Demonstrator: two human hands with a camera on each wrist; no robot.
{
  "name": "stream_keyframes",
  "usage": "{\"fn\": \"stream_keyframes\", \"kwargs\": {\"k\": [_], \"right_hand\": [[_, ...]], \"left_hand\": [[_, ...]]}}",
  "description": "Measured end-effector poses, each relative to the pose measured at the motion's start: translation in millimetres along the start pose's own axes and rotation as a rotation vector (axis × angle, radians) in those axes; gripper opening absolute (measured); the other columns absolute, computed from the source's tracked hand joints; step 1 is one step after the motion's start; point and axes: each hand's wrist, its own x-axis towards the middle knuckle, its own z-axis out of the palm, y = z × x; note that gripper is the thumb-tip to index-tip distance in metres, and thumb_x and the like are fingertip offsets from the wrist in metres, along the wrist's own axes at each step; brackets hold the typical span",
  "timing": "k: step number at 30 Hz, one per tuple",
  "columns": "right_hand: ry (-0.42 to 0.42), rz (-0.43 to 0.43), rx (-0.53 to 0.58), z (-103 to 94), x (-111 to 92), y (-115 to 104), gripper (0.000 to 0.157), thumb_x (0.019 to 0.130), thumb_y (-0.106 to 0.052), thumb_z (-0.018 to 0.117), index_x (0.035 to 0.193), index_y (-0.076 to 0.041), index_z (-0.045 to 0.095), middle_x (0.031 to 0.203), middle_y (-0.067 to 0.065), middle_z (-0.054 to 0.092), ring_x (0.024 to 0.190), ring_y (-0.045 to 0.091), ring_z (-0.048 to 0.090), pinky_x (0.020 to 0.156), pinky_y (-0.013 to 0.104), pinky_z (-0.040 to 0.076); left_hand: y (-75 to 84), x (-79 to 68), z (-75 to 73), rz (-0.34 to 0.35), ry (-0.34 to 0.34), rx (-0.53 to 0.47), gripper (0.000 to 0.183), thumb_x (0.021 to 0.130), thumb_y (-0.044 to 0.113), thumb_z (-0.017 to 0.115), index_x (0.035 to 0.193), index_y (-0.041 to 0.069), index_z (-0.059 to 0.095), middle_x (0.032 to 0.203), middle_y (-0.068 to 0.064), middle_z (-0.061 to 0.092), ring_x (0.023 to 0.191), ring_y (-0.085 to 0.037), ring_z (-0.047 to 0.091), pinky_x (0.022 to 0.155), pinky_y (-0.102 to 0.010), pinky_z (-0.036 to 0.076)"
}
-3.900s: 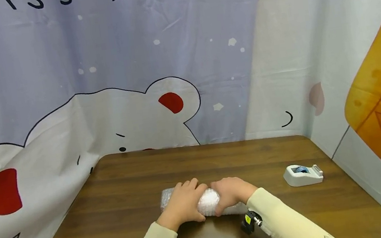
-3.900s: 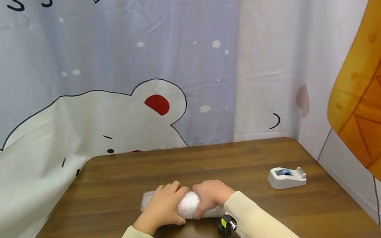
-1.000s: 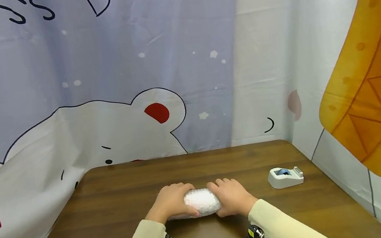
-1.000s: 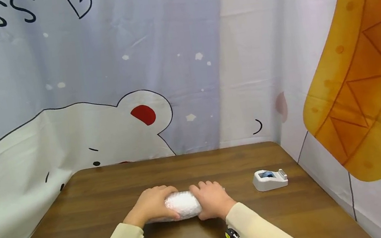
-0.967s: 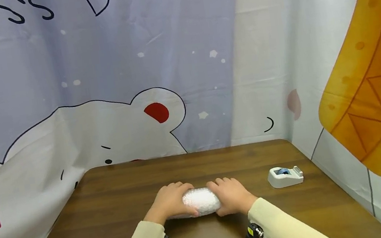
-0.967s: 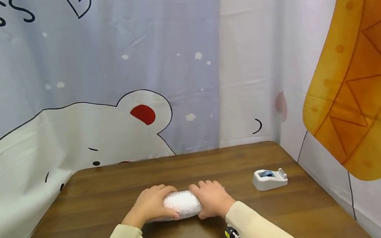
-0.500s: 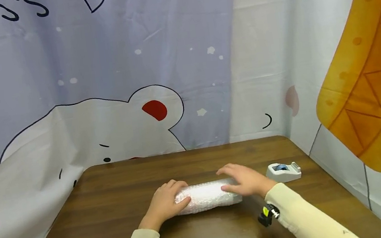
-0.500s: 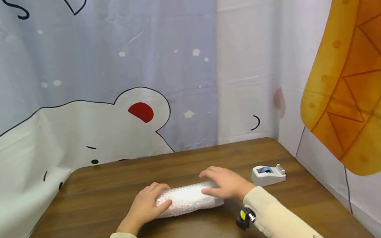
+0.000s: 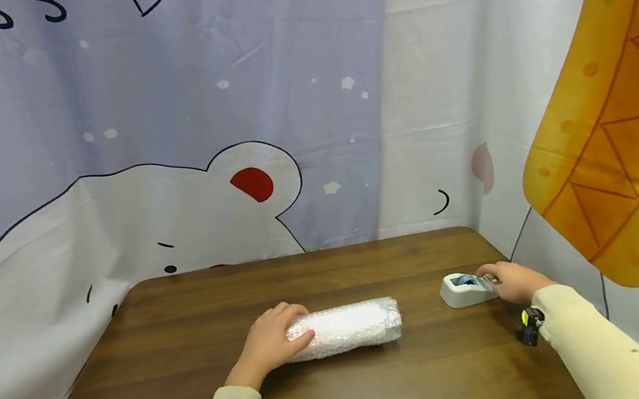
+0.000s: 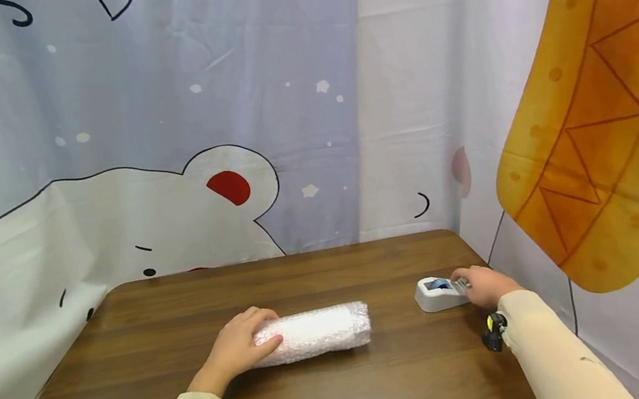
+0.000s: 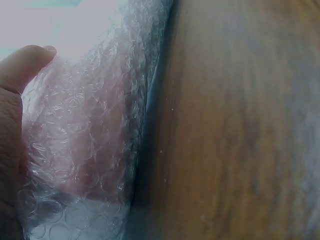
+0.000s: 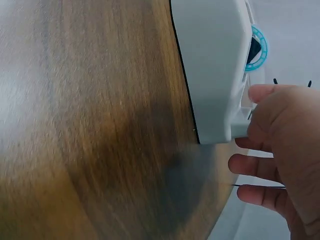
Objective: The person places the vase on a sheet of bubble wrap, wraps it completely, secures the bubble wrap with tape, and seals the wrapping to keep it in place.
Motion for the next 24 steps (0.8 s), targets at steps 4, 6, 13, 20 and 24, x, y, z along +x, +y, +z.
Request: {"fn": "stream_keyframes", "kwargs": {"k": [4, 6, 13, 20, 24], "right_hand": [[-0.011, 0.017, -0.005, 2.1, 4, -2, 0.044, 0.079, 0.000, 0.049, 0.121, -0.015, 0.056, 0.114, 0.017, 0.056, 0.099, 0.031, 0.054, 0.079, 0.050, 0.042], [-0.024, 0.035, -0.016, 1.6, 6, -3, 0.044, 0.077, 0.003, 0.048, 0.117, -0.014, 0.058, 0.111, 0.017, 0.057, 0.096, 0.030, 0.054, 0.077, 0.049, 0.042], [-0.017, 0.085, -0.055, -5.5, 7, -5, 0.026, 0.076, 0.002, 0.055, 0.094, -0.015, 0.056, 0.087, 0.004, 0.059, 0.070, 0.021, 0.051, 0.057, 0.037, 0.041], [0.021, 0.057, -0.064, -12.8, 8, -4, 0.016, 0.078, -0.006, 0.059, 0.083, -0.015, 0.046, 0.069, 0.000, 0.047, 0.063, 0.019, 0.046, 0.053, 0.034, 0.034], [0.001, 0.094, 0.014, -13.2, 10, -5, 0.019, 0.084, -0.028, 0.058, 0.079, -0.015, 0.044, 0.066, 0.000, 0.043, 0.061, 0.017, 0.044, 0.051, 0.032, 0.030]], "left_hand": [[-0.1, 0.0, -2.7, 0.003, 0.004, -0.002, 0.040, 0.080, 0.061, 0.054, 0.108, 0.033, 0.058, 0.100, 0.017, 0.053, 0.090, -0.013, 0.054, 0.079, -0.041, 0.044], [0.2, 0.6, -3.4, 0.010, 0.008, -0.003, 0.040, 0.080, 0.060, 0.055, 0.108, 0.033, 0.058, 0.100, 0.017, 0.053, 0.090, -0.013, 0.054, 0.079, -0.040, 0.044], [0.2, 1.2, -1.9, 0.013, 0.010, 0.000, 0.039, 0.080, 0.061, 0.055, 0.107, 0.033, 0.058, 0.099, 0.018, 0.053, 0.091, -0.012, 0.054, 0.080, -0.039, 0.044], [-0.8, 0.6, -0.4, 0.012, 0.023, -0.004, 0.038, 0.079, 0.061, 0.055, 0.106, 0.035, 0.058, 0.099, 0.018, 0.053, 0.090, -0.011, 0.054, 0.080, -0.039, 0.044], [-1.0, -0.8, 0.3, 0.010, 0.019, -0.014, 0.037, 0.079, 0.061, 0.055, 0.105, 0.034, 0.058, 0.097, 0.019, 0.053, 0.089, -0.011, 0.053, 0.079, -0.038, 0.044]]}}
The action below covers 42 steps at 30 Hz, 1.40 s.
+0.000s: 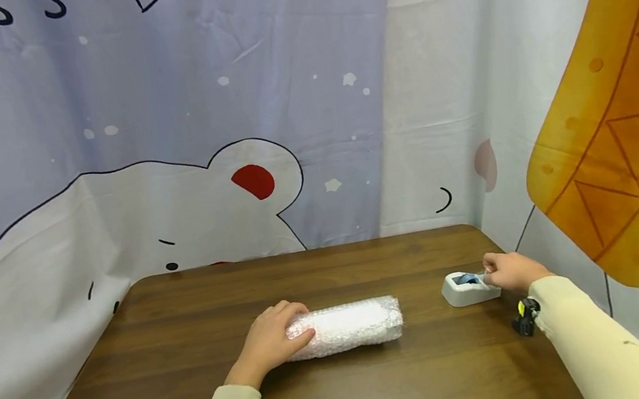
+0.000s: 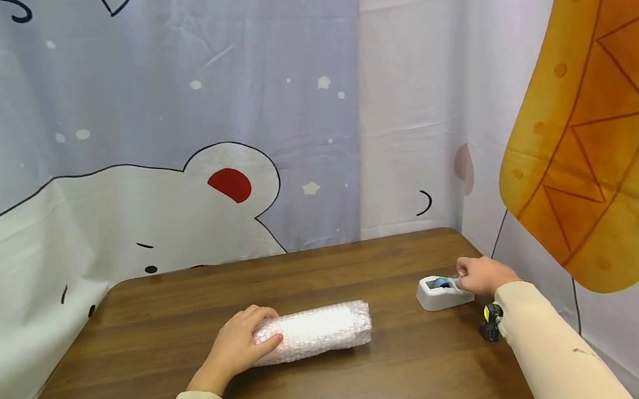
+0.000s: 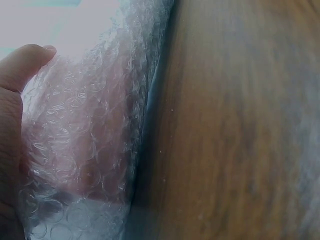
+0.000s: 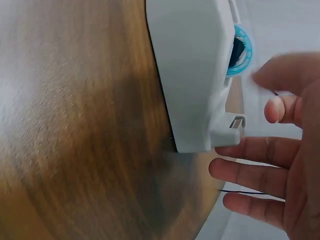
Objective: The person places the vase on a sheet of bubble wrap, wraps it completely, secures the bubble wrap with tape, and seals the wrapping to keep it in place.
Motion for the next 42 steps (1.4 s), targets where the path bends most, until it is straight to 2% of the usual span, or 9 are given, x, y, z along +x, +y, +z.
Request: {"fn": "stream_keyframes", "kwargs": {"k": [5, 8, 14, 18, 30, 35, 37, 40, 42], "right_hand": [[0.026, 0.040, 0.086, 3.0, 2, 5, 0.044, 0.084, -0.054, 0.055, 0.077, -0.013, 0.041, 0.064, 0.001, 0.037, 0.059, 0.017, 0.043, 0.050, 0.031, 0.030], [0.048, 0.092, 0.207, 5.7, 2, 12, 0.042, 0.086, -0.047, 0.057, 0.078, -0.010, 0.037, 0.066, 0.003, 0.037, 0.060, 0.018, 0.047, 0.052, 0.031, 0.036], [0.015, 0.245, 0.642, 11.7, -2, 26, 0.031, 0.092, -0.021, 0.053, 0.082, -0.007, 0.027, 0.076, 0.014, 0.057, 0.067, 0.030, 0.064, 0.056, 0.041, 0.049], [0.040, 0.290, 0.790, 17.7, -5, 32, 0.027, 0.092, -0.016, 0.051, 0.082, -0.006, 0.027, 0.077, 0.017, 0.061, 0.069, 0.032, 0.066, 0.056, 0.042, 0.052], [0.112, 0.461, 0.981, 37.1, -9, 39, 0.028, 0.089, -0.020, 0.058, 0.090, -0.001, 0.037, 0.074, 0.006, 0.061, 0.066, 0.019, 0.064, 0.060, 0.037, 0.053], [0.139, 0.539, 1.111, 42.4, -8, 40, 0.027, 0.087, -0.018, 0.061, 0.093, -0.002, 0.041, 0.074, 0.004, 0.059, 0.064, 0.016, 0.063, 0.059, 0.034, 0.053], [0.184, 0.556, 1.116, 47.2, -7, 41, 0.022, 0.087, -0.012, 0.060, 0.089, -0.002, 0.041, 0.072, 0.001, 0.060, 0.060, 0.015, 0.063, 0.056, 0.033, 0.053], [0.288, 0.571, 1.047, 58.2, -7, 41, 0.019, 0.085, -0.006, 0.057, 0.084, -0.002, 0.039, 0.073, 0.001, 0.064, 0.055, 0.015, 0.064, 0.050, 0.031, 0.052], [0.358, 0.568, 1.010, 63.0, -10, 40, 0.020, 0.086, -0.009, 0.056, 0.084, -0.005, 0.037, 0.076, 0.003, 0.065, 0.054, 0.015, 0.064, 0.048, 0.031, 0.051]], "left_hand": [[0.5, -0.7, 0.3, 0.004, -0.002, -0.006, 0.039, 0.080, 0.062, 0.054, 0.105, 0.033, 0.058, 0.097, 0.018, 0.053, 0.089, -0.011, 0.053, 0.079, -0.038, 0.044], [0.3, -0.7, 0.6, 0.004, -0.004, -0.006, 0.039, 0.080, 0.062, 0.053, 0.106, 0.033, 0.059, 0.098, 0.018, 0.053, 0.090, -0.011, 0.053, 0.079, -0.039, 0.044], [-0.3, 0.0, -0.2, 0.003, 0.004, -0.002, 0.038, 0.079, 0.062, 0.054, 0.106, 0.034, 0.058, 0.098, 0.018, 0.053, 0.091, -0.011, 0.053, 0.080, -0.038, 0.044], [-0.2, -0.1, -1.5, -0.002, 0.007, 0.001, 0.038, 0.079, 0.062, 0.054, 0.105, 0.035, 0.058, 0.099, 0.018, 0.053, 0.092, -0.011, 0.053, 0.081, -0.039, 0.043], [1.0, -2.2, 0.3, 0.003, 0.001, -0.007, 0.037, 0.080, 0.062, 0.053, 0.106, 0.035, 0.057, 0.099, 0.019, 0.052, 0.092, -0.011, 0.053, 0.081, -0.039, 0.043], [1.0, -0.2, -1.0, 0.007, 0.000, -0.007, 0.037, 0.080, 0.062, 0.053, 0.106, 0.035, 0.057, 0.100, 0.018, 0.053, 0.092, -0.012, 0.053, 0.081, -0.040, 0.043], [0.6, 0.5, -1.8, 0.004, -0.004, -0.002, 0.037, 0.080, 0.062, 0.052, 0.106, 0.035, 0.057, 0.100, 0.018, 0.053, 0.093, -0.012, 0.053, 0.082, -0.040, 0.043], [0.0, 0.5, -2.1, 0.005, -0.006, 0.003, 0.038, 0.080, 0.062, 0.052, 0.106, 0.035, 0.057, 0.100, 0.018, 0.053, 0.092, -0.012, 0.053, 0.081, -0.040, 0.043], [0.1, 0.5, -1.2, 0.010, -0.004, 0.005, 0.038, 0.080, 0.062, 0.053, 0.106, 0.034, 0.057, 0.100, 0.018, 0.053, 0.091, -0.012, 0.054, 0.080, -0.040, 0.044]]}}
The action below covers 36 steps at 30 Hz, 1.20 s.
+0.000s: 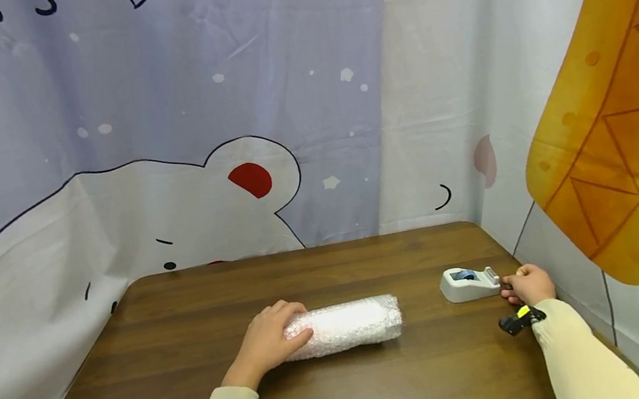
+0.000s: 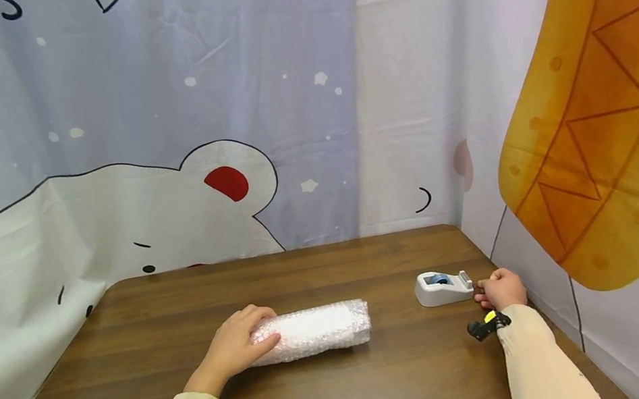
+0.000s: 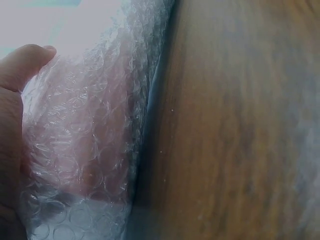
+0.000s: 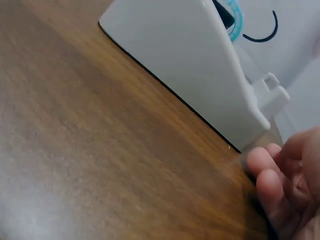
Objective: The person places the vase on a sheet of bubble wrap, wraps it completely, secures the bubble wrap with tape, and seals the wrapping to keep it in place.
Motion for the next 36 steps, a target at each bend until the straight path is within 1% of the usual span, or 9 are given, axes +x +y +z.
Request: {"fn": "stream_keyframes", "kwargs": {"k": [5, 8, 11, 17, 21, 25, 27, 32, 36], "right_hand": [[0.038, -0.073, 0.105, -6.3, -15, 4, 0.046, 0.089, -0.043, 0.054, 0.101, -0.001, 0.039, 0.107, 0.020, 0.058, 0.063, 0.018, 0.066, 0.053, 0.029, 0.052], [0.049, -0.102, 0.171, -5.9, -23, 8, 0.060, 0.091, -0.048, 0.046, 0.115, 0.007, 0.042, 0.117, 0.022, 0.049, 0.067, 0.015, 0.066, 0.055, 0.028, 0.053], [0.081, -0.147, 0.269, -4.8, -30, 15, 0.052, 0.095, -0.037, 0.043, 0.118, 0.010, 0.045, 0.114, 0.019, 0.049, 0.069, 0.013, 0.065, 0.055, 0.030, 0.053], [0.151, -0.247, 0.578, -2.5, -46, 19, 0.020, 0.091, -0.017, 0.055, 0.093, 0.003, 0.058, 0.088, 0.008, 0.058, 0.059, 0.015, 0.061, 0.041, 0.027, 0.047], [0.113, -0.266, 0.642, 6.9, -60, 13, 0.015, 0.090, -0.017, 0.058, 0.085, -0.003, 0.057, 0.077, 0.004, 0.058, 0.052, 0.013, 0.055, 0.038, 0.024, 0.043], [0.041, -0.285, 0.638, 24.2, -80, 3, 0.018, 0.091, -0.016, 0.055, 0.086, 0.001, 0.053, 0.075, 0.004, 0.056, 0.051, 0.012, 0.052, 0.039, 0.024, 0.041], [0.000, -0.300, 0.649, 35.9, -91, -3, 0.018, 0.092, -0.014, 0.054, 0.086, 0.003, 0.052, 0.075, 0.006, 0.056, 0.051, 0.013, 0.051, 0.039, 0.023, 0.042], [-0.132, -0.342, 0.682, 78.1, -127, -17, 0.014, 0.093, -0.012, 0.052, 0.086, -0.001, 0.052, 0.076, 0.006, 0.054, 0.050, 0.013, 0.050, 0.040, 0.024, 0.042], [-0.239, -0.380, 0.710, 120.6, -164, -30, 0.012, 0.092, -0.011, 0.053, 0.088, 0.000, 0.050, 0.071, 0.005, 0.051, 0.046, 0.013, 0.045, 0.039, 0.024, 0.040]], "left_hand": [[2.8, 1.0, 2.2, 0.010, -0.008, 0.030, 0.042, 0.079, 0.066, 0.052, 0.107, 0.035, 0.056, 0.099, 0.017, 0.052, 0.087, -0.012, 0.053, 0.077, -0.040, 0.044], [4.7, 1.2, 0.8, -0.003, -0.035, 0.053, 0.048, 0.076, 0.071, 0.050, 0.108, 0.035, 0.055, 0.099, 0.017, 0.051, 0.086, -0.012, 0.052, 0.076, -0.040, 0.044], [6.0, 1.1, -0.3, -0.013, -0.061, 0.073, 0.051, 0.075, 0.072, 0.050, 0.110, 0.035, 0.055, 0.099, 0.017, 0.051, 0.086, -0.012, 0.051, 0.076, -0.040, 0.044], [9.6, 1.6, -2.2, -0.026, -0.110, 0.114, 0.064, 0.072, 0.075, 0.049, 0.122, 0.035, 0.052, 0.106, 0.014, 0.053, 0.090, -0.014, 0.053, 0.079, -0.044, 0.043], [14.7, 3.1, -7.8, -0.028, -0.138, 0.183, 0.068, 0.071, 0.077, 0.047, 0.127, 0.038, 0.050, 0.110, 0.009, 0.055, 0.097, -0.020, 0.052, 0.094, -0.056, 0.029], [22.2, 6.1, -14.9, -0.036, -0.168, 0.317, 0.064, 0.070, 0.078, 0.046, 0.121, 0.041, 0.056, 0.109, 0.011, 0.060, 0.107, -0.021, 0.048, 0.102, -0.060, 0.000], [27.7, 8.7, -17.2, -0.035, -0.177, 0.340, 0.062, 0.071, 0.075, 0.050, 0.118, 0.036, 0.059, 0.109, 0.008, 0.060, 0.111, -0.022, 0.046, 0.103, -0.057, -0.005], [42.2, 13.3, -15.9, -0.043, -0.213, 0.266, 0.051, 0.078, 0.048, 0.058, 0.120, 0.019, 0.057, 0.122, -0.004, 0.053, 0.118, -0.025, 0.044, 0.105, -0.054, 0.008], [48.5, 12.8, -11.2, -0.037, -0.249, 0.243, 0.057, 0.081, 0.038, 0.052, 0.136, 0.025, 0.043, 0.125, -0.002, 0.052, 0.114, -0.026, 0.048, 0.100, -0.057, 0.021]]}}
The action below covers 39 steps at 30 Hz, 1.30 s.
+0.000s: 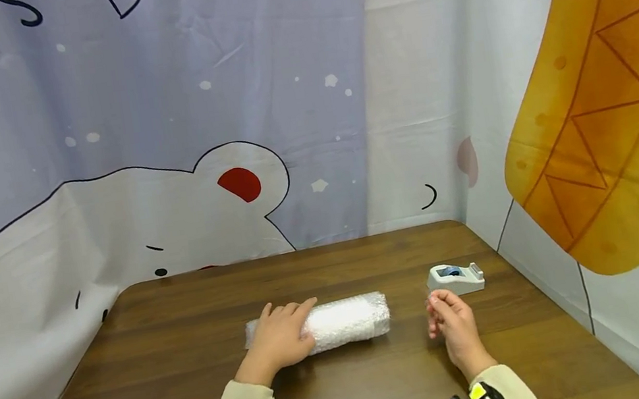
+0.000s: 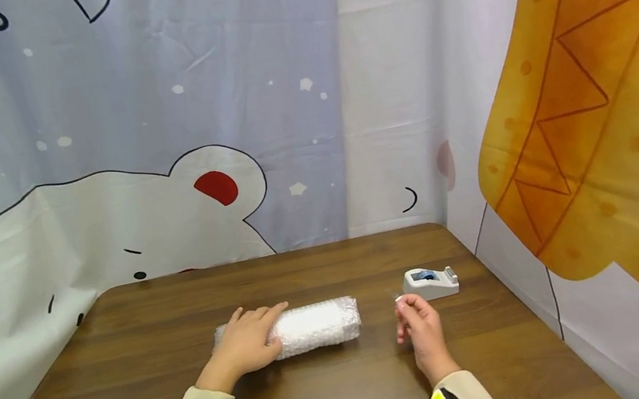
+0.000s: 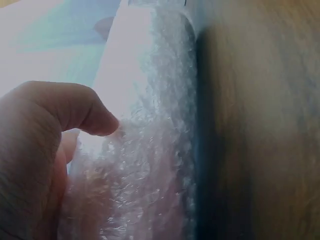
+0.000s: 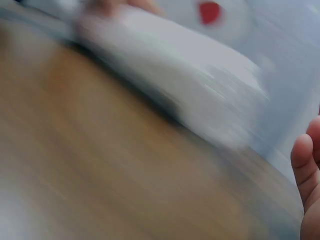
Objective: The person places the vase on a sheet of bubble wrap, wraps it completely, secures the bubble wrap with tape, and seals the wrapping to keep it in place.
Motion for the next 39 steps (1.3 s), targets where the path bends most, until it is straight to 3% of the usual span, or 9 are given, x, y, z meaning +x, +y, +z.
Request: {"fn": "stream_keyframes", "kwargs": {"k": [7, 11, 15, 22, 26, 32, 39], "right_hand": [[-0.147, 0.070, 0.079, 85.7, -41, 14, 0.019, 0.088, -0.011, 0.058, 0.091, 0.004, 0.048, 0.064, 0.002, 0.048, 0.043, 0.010, 0.040, 0.037, 0.022, 0.035], [-0.154, 0.173, 0.120, 117.5, -56, 22, 0.014, 0.087, -0.012, 0.059, 0.089, -0.001, 0.050, 0.062, -0.001, 0.047, 0.040, 0.008, 0.037, 0.035, 0.021, 0.032], [-0.104, 0.291, 0.106, 137.6, -62, 28, 0.015, 0.085, -0.017, 0.061, 0.085, -0.006, 0.052, 0.060, -0.001, 0.045, 0.038, 0.007, 0.037, 0.035, 0.021, 0.033], [-0.023, 0.399, -0.004, 151.4, -64, 36, 0.016, 0.084, -0.018, 0.063, 0.083, -0.005, 0.055, 0.058, 0.000, 0.048, 0.038, 0.007, 0.041, 0.034, 0.022, 0.037], [-0.029, 0.407, -0.035, 157.0, -69, 20, 0.021, 0.085, -0.014, 0.061, 0.087, 0.006, 0.053, 0.058, 0.002, 0.050, 0.038, 0.008, 0.042, 0.035, 0.023, 0.038], [-0.035, 0.410, -0.077, 162.0, -74, 5, 0.027, 0.088, -0.011, 0.057, 0.094, 0.014, 0.051, 0.057, 0.003, 0.051, 0.039, 0.008, 0.044, 0.036, 0.022, 0.040], [-0.082, 0.411, -0.124, 154.3, -71, 19, 0.026, 0.088, -0.013, 0.058, 0.099, 0.011, 0.054, 0.060, 0.005, 0.055, 0.039, 0.009, 0.045, 0.035, 0.024, 0.041]], "left_hand": [[-0.2, 1.9, 9.0, 0.007, 0.058, 0.021, 0.057, 0.087, 0.062, 0.037, 0.138, 0.037, 0.038, 0.117, 0.002, 0.054, 0.106, -0.026, 0.050, 0.090, -0.055, 0.031], [-0.2, 3.2, 12.0, 0.008, 0.107, 0.033, 0.056, 0.086, 0.064, 0.037, 0.135, 0.038, 0.043, 0.111, 0.001, 0.057, 0.102, -0.026, 0.052, 0.085, -0.054, 0.034], [1.1, 4.1, 12.9, -0.007, 0.125, 0.037, 0.052, 0.084, 0.062, 0.045, 0.130, 0.037, 0.049, 0.108, 0.002, 0.059, 0.098, -0.025, 0.054, 0.084, -0.052, 0.036], [8.7, 5.5, 12.8, -0.017, 0.130, -0.001, 0.043, 0.082, 0.052, 0.052, 0.116, 0.026, 0.056, 0.107, 0.000, 0.060, 0.097, -0.028, 0.056, 0.094, -0.055, 0.030], [12.2, 3.8, 13.8, -0.023, 0.141, -0.003, 0.038, 0.083, 0.049, 0.049, 0.111, 0.023, 0.055, 0.106, 0.002, 0.059, 0.097, -0.024, 0.055, 0.092, -0.054, 0.031], [14.0, 5.0, 18.5, -0.050, 0.194, -0.024, 0.049, 0.085, 0.064, 0.039, 0.108, 0.025, 0.057, 0.101, 0.005, 0.061, 0.092, -0.021, 0.056, 0.086, -0.050, 0.034], [16.4, 8.1, 26.8, -0.089, 0.237, 0.027, 0.054, 0.082, 0.070, 0.037, 0.109, 0.028, 0.057, 0.100, 0.006, 0.062, 0.088, -0.021, 0.057, 0.080, -0.048, 0.037]]}}
